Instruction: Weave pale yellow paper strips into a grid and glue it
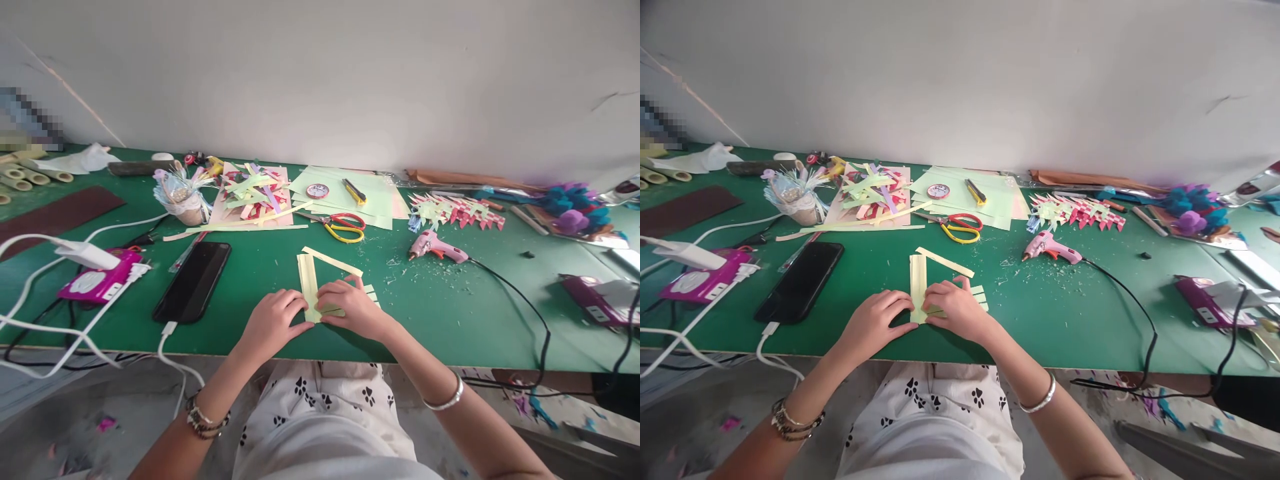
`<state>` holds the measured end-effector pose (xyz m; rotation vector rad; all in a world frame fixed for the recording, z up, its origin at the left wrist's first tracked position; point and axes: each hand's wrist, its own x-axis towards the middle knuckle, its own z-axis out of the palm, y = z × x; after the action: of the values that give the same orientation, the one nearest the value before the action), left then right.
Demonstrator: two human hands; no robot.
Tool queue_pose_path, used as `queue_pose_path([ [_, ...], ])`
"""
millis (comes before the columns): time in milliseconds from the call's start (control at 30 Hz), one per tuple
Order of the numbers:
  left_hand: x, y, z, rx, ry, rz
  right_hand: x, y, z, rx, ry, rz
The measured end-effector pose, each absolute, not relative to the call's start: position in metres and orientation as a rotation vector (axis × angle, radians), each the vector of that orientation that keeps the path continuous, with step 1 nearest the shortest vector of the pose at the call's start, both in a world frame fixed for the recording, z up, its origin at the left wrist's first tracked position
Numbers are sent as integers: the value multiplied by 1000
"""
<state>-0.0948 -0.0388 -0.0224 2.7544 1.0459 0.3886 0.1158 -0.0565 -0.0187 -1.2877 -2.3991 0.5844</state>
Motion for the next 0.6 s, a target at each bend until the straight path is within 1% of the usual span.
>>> queue_pose_path([
  [200, -98, -38, -23, 2759, 1012, 395, 115, -59, -18, -1282, -2405, 628],
  [600, -98, -38, -25, 2820, 1035, 402, 112, -61, -15, -1323, -2409, 599],
])
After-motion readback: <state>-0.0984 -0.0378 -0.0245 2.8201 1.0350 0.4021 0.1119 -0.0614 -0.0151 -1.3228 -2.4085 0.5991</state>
